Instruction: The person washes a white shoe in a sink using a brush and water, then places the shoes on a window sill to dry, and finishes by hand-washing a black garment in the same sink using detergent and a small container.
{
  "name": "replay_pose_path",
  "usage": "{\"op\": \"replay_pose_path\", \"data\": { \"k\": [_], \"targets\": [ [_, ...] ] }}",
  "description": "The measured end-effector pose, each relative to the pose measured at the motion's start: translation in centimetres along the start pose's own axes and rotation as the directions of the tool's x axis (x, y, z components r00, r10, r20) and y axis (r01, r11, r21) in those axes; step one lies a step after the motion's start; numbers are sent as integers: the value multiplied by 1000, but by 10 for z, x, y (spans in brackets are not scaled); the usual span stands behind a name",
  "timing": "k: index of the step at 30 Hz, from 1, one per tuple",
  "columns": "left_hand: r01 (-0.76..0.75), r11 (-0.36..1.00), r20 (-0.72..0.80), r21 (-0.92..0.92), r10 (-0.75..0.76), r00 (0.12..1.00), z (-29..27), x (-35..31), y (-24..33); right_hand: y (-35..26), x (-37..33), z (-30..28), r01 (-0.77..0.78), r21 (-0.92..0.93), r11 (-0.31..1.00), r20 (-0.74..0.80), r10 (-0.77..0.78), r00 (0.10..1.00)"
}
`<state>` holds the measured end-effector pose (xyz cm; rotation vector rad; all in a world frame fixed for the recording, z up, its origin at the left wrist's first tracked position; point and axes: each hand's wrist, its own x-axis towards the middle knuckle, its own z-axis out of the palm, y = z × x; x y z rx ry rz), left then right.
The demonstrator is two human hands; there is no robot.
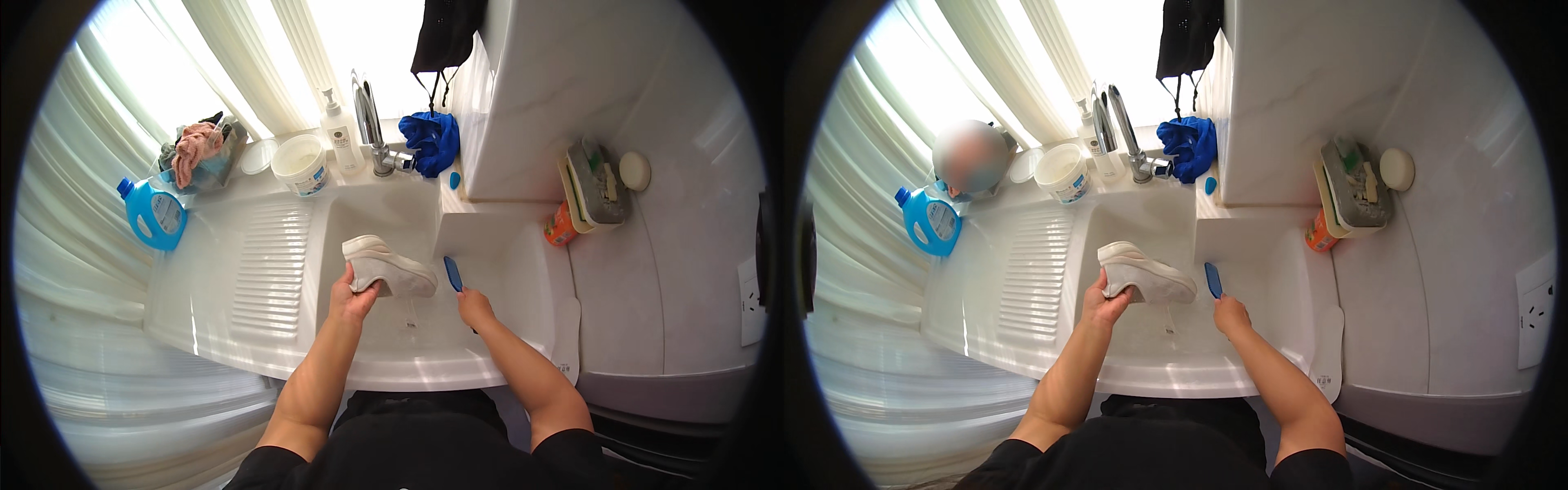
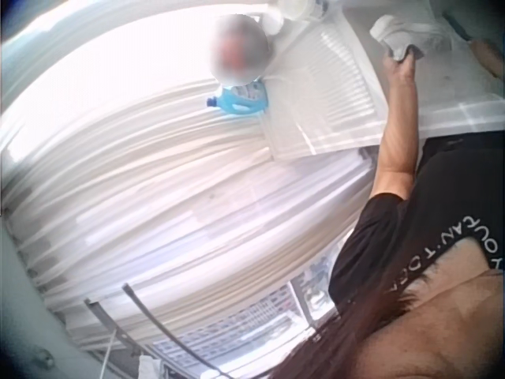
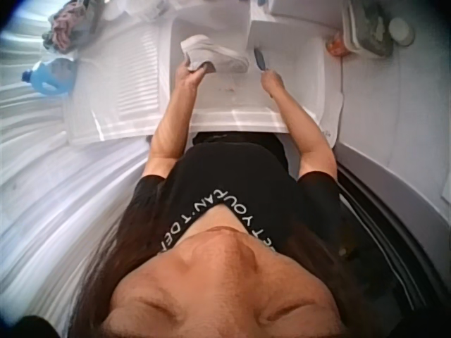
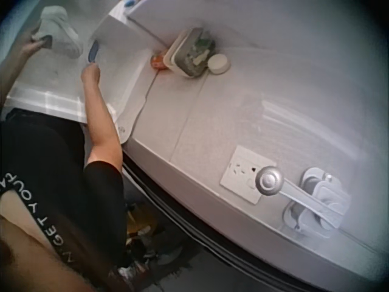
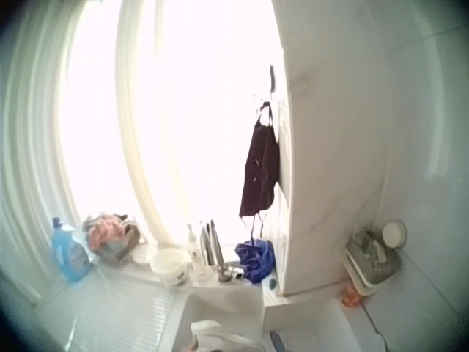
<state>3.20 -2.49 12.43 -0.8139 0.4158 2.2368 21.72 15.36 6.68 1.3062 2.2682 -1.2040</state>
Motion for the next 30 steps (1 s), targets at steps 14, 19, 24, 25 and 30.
{"op": "replay_pose_path", "data": {
  "k": [14,19,24,25,30],
  "targets": [
    [273,936,-288,224,-204,936,34,31,32,-10,-15,-51,-31,-110,993,141,47,989],
    [285,809,-112,514,-266,957,27,45,19,28,20,-8,16,-215,977,-14,-20,1000],
    [-60,150,20,987,260,965,-17,94,-34,-18,-25,-10,261,-11,965,-22,-262,965],
    [-81,98,58,992,225,973,-24,94,-32,-33,-39,-11,332,-41,942,-27,-333,942],
    [17,-11,-18,1000,-110,994,-39,82,-21,-71,-6,22,319,-186,929,77,-310,948]
  ]
}}
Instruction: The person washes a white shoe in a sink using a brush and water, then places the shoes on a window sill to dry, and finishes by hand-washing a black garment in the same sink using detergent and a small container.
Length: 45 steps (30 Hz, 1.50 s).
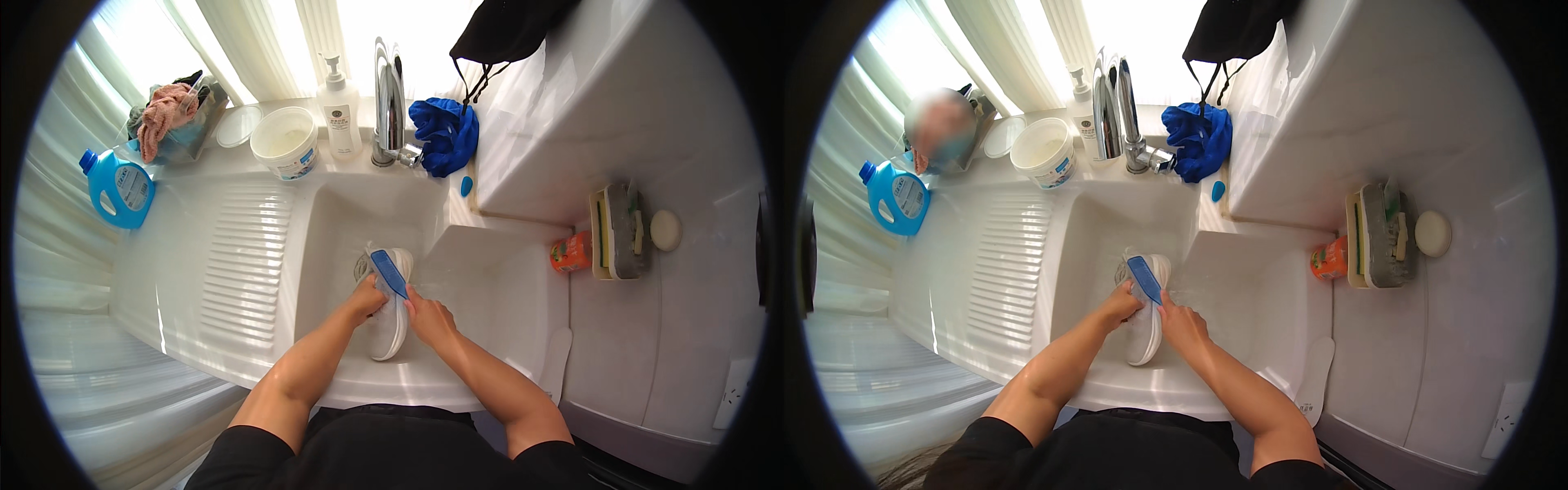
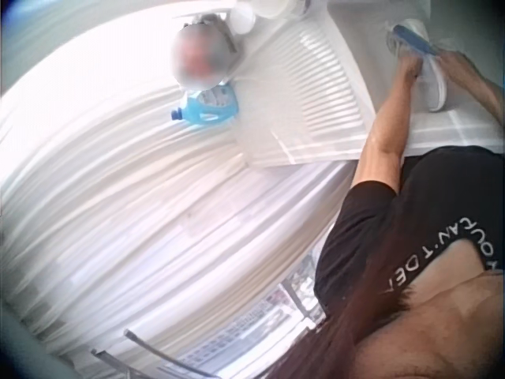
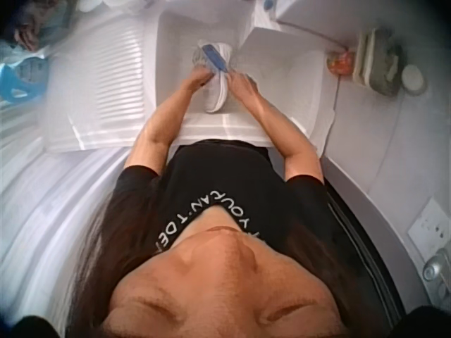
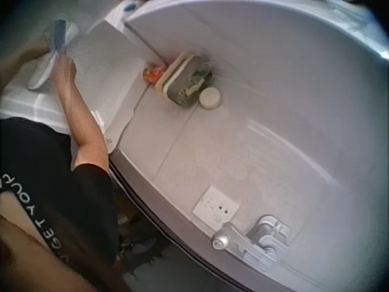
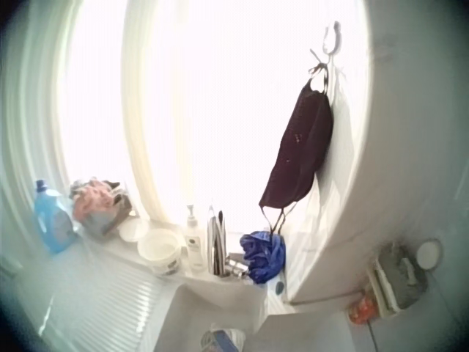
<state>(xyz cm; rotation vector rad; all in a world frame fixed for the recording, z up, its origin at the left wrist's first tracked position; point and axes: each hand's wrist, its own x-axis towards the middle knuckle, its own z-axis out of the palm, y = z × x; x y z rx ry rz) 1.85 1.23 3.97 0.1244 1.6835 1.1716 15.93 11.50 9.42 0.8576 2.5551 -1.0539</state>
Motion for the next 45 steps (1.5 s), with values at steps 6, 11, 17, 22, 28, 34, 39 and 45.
{"op": "replay_pose_path", "data": {
  "k": [6,11,17,22,28,34,39,45],
  "targets": [
    [9,996,-208,-83,-26,978,-48,8,-9,-36,7,9,25,-222,975,142,7,990],
    [-58,759,-284,649,312,907,-18,-4,-1,-24,23,-27,4,-302,953,85,23,996],
    [-92,690,-290,717,416,862,-16,-9,-3,-36,24,-45,138,-342,930,166,-85,982],
    [-307,425,-8,852,595,803,14,-26,-8,-18,59,-37,48,-293,955,140,-6,990],
    [-190,622,-147,759,449,881,-5,-19,3,0,-18,-66,22,-108,994,225,3,974],
    [-46,897,-18,440,60,998,-37,-4,-16,115,-10,-32,-309,-211,927,-49,306,951],
    [50,829,58,557,-99,993,-39,-1,-14,44,-32,-43,-88,41,995,247,75,966],
    [-117,458,110,881,42,993,-21,-13,4,28,-13,-55,79,-192,978,292,-20,956]
  ]
}}
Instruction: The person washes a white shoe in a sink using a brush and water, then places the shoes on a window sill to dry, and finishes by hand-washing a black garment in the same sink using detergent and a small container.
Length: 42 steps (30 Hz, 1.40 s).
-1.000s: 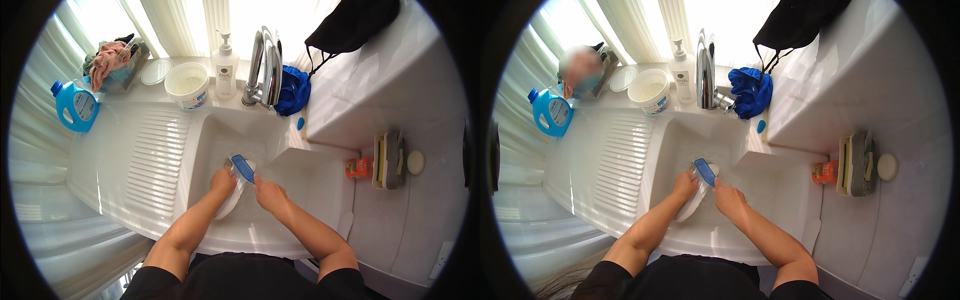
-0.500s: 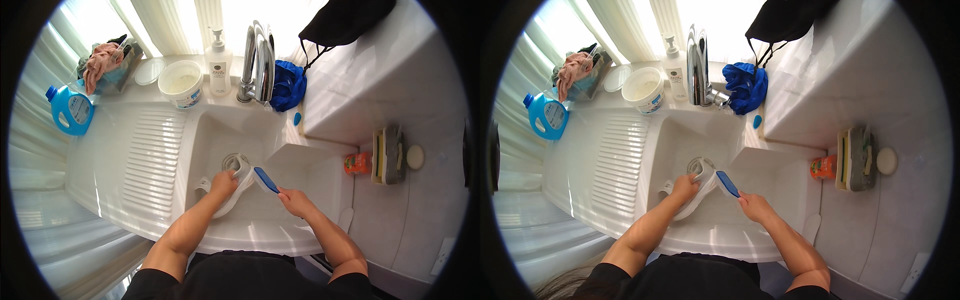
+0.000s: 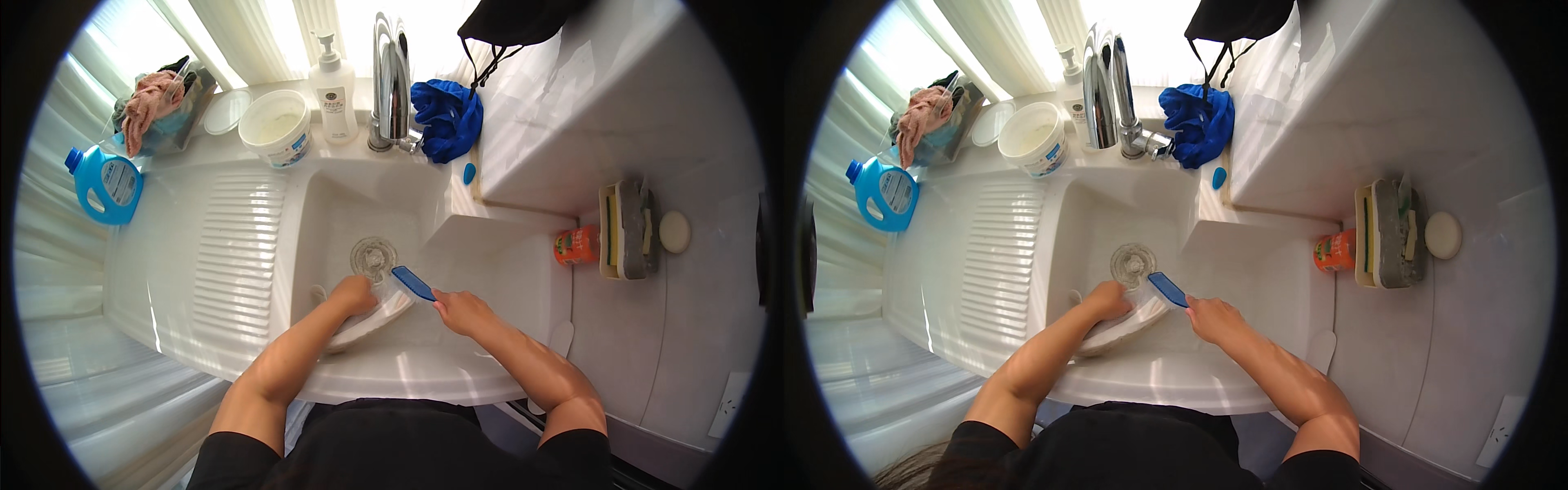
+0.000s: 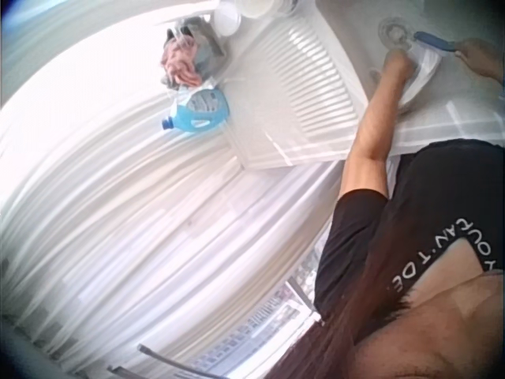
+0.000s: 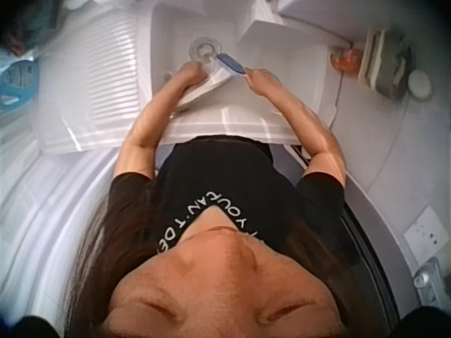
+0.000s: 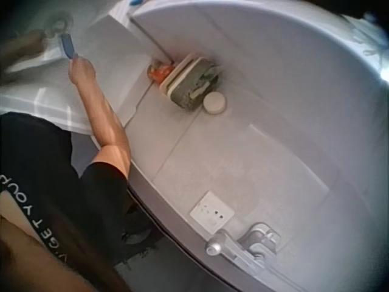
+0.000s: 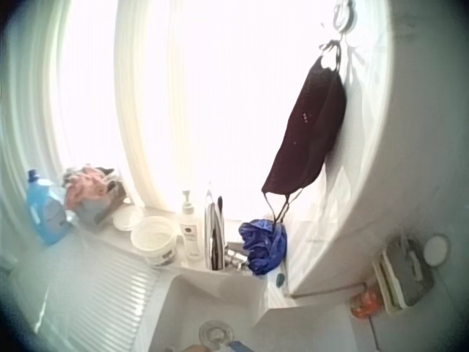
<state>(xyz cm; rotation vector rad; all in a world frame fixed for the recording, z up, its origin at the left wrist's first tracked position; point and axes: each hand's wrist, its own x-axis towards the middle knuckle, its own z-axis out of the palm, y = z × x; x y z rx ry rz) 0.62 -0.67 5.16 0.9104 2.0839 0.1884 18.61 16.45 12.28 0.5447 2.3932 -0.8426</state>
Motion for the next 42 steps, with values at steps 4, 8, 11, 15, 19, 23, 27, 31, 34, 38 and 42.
{"op": "replay_pose_path", "data": {
  "k": [4,8,11,15,19,23,27,31,34,38,42],
  "targets": [
    [25,999,-195,-26,-29,980,15,-22,26,-25,12,-3,-52,-104,993,49,57,997],
    [-30,997,-220,-74,13,975,13,-30,33,-11,39,7,-110,-93,990,10,111,994],
    [-109,991,-269,-76,85,959,23,-35,31,-14,30,9,-17,-47,999,34,19,999],
    [-184,982,-326,41,187,927,35,-48,46,-12,12,-2,70,-36,997,64,-68,996],
    [-261,961,-367,89,275,889,35,-49,52,-2,39,25,13,29,999,-33,-12,999],
    [-228,972,-406,52,229,885,30,-50,43,4,30,17,-96,2,995,-160,95,983],
    [-91,996,-485,0,80,871,15,-48,34,44,6,19,-209,23,978,-158,210,965],
    [-26,999,-307,21,31,951,12,-39,20,23,-17,22,-65,184,981,-137,91,986],
    [10,987,-168,-162,-38,985,10,-34,17,-25,-19,23,-49,224,973,-140,81,987],
    [-37,963,-30,-267,30,999,17,-16,22,-10,21,34,-99,284,954,-114,136,984],
    [219,497,123,-840,-220,968,-4,-10,34,-18,-15,33,43,395,917,-189,36,981]
  ]
}}
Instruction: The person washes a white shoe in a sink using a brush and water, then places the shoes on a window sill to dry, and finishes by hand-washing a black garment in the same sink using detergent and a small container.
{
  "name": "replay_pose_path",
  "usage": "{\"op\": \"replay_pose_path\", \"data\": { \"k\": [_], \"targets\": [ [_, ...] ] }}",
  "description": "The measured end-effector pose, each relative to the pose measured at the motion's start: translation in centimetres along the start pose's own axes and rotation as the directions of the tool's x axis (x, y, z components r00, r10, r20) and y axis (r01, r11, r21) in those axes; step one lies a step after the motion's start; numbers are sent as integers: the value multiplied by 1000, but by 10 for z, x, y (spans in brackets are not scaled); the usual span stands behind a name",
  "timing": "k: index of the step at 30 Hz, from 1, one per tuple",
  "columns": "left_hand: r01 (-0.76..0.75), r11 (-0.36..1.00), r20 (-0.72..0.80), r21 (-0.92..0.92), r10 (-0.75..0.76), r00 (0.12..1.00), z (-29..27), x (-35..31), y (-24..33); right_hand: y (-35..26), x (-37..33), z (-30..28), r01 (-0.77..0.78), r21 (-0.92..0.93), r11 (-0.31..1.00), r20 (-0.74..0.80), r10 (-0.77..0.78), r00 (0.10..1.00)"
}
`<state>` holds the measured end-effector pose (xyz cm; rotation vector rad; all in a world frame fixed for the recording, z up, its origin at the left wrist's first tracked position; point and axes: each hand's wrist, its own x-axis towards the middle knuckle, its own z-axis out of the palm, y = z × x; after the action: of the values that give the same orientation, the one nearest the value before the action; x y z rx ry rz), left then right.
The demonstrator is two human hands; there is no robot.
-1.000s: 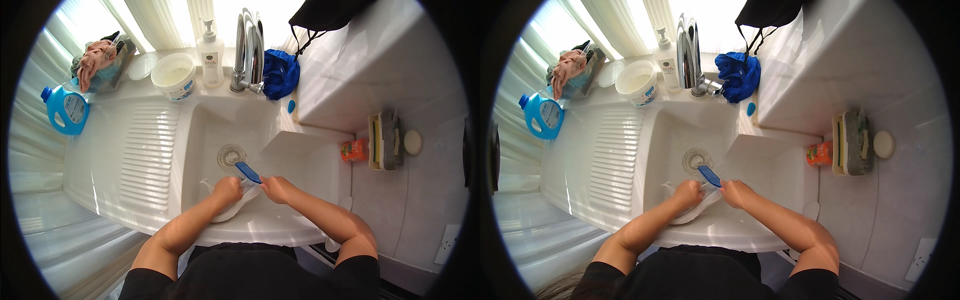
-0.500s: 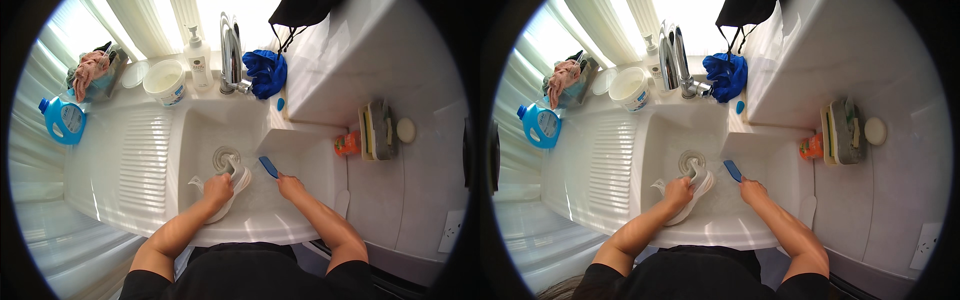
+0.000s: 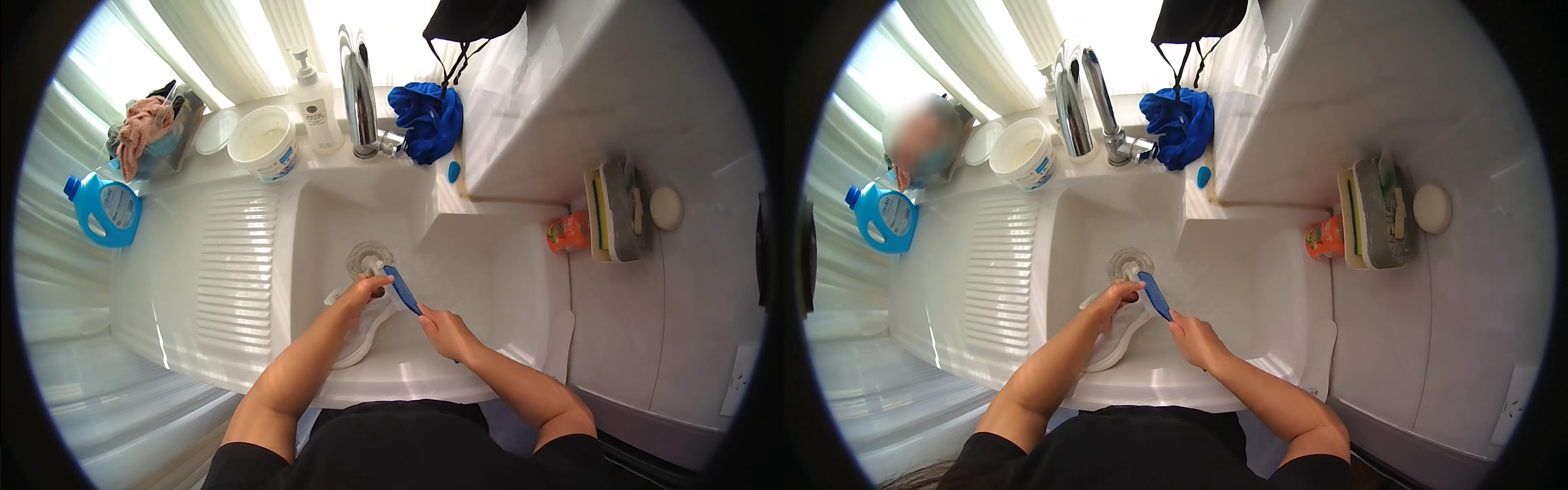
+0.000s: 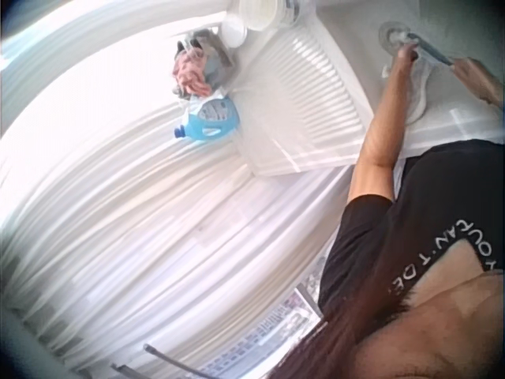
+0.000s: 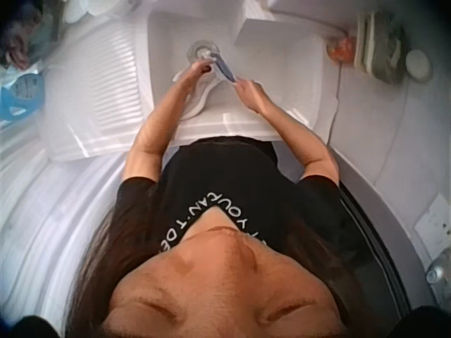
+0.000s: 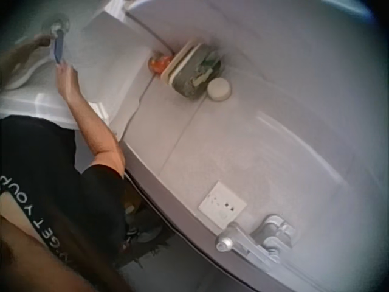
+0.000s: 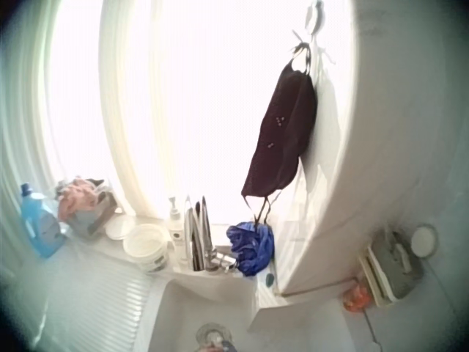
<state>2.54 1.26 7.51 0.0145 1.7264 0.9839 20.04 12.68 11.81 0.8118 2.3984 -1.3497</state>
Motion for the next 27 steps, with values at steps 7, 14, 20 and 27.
{"op": "replay_pose_path", "data": {
  "k": [7,14,20,27],
  "targets": [
    [43,968,-123,-246,-75,990,9,34,14,73,16,-18,-160,-16,987,-213,153,965],
    [42,613,-28,-789,-104,994,13,65,-1,41,-1,12,-159,240,958,-178,204,963],
    [-4,587,3,-810,11,1000,36,56,0,7,55,17,-73,41,996,-264,81,961],
    [-59,602,-60,-796,18,998,25,66,-6,-20,35,1,-71,-173,982,-94,55,994]
  ]
}}
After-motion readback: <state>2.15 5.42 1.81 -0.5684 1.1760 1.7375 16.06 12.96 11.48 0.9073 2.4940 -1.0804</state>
